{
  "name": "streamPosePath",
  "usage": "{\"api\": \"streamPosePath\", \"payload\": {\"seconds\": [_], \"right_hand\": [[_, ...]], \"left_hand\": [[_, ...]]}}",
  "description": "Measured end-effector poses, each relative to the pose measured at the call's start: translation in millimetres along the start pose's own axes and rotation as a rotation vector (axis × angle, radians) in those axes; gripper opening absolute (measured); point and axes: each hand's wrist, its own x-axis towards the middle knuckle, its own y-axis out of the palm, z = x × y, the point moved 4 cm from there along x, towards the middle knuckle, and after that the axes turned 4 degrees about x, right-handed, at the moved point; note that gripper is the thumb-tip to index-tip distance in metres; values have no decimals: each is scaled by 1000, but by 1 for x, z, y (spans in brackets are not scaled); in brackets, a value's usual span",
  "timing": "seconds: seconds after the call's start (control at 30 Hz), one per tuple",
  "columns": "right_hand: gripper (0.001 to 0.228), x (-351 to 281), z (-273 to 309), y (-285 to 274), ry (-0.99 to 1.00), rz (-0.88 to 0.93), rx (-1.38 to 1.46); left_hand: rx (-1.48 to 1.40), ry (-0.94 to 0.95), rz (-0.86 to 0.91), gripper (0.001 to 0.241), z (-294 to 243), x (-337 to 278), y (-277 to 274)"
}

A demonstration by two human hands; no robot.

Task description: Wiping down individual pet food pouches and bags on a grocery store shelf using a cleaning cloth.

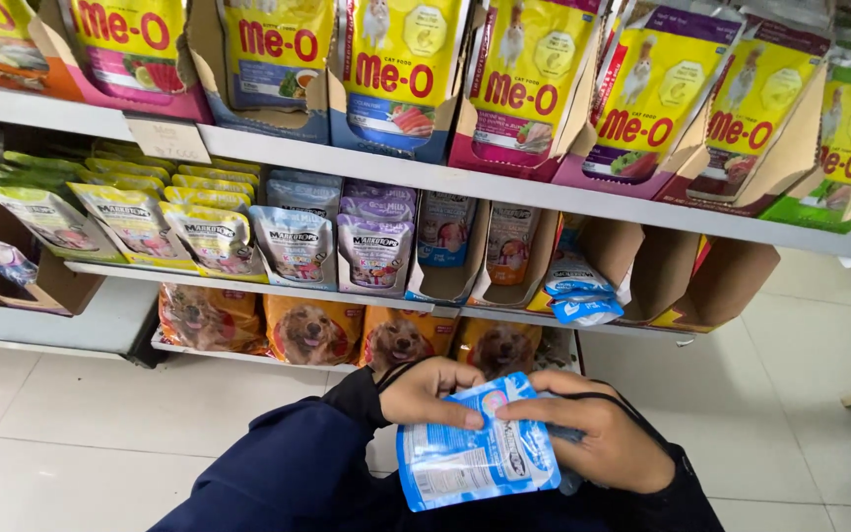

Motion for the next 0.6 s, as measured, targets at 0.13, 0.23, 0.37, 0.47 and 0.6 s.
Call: {"api": "streamPosePath", "payload": {"seconds": [0.13, 0.23, 0.37, 0.47, 0.6], "right_hand": [[31, 15, -2, -10, -92, -54, -11], [24, 39, 5, -32, -97, -185, -139], [30, 67, -2, -48, -224, -303, -140], [27, 85, 2, -48, -213, -351, -330], [27, 110, 5, -32, -210, -390, -610]], "left_hand": [[81, 123, -130, 14, 0, 3, -18], [771, 48, -691, 21, -18, -7, -46], [974, -185, -851, 30, 7, -9, -72], [1331, -340, -852, 41, 39, -5, -88], [1367, -574, -640, 67, 36, -6, -76]]}}
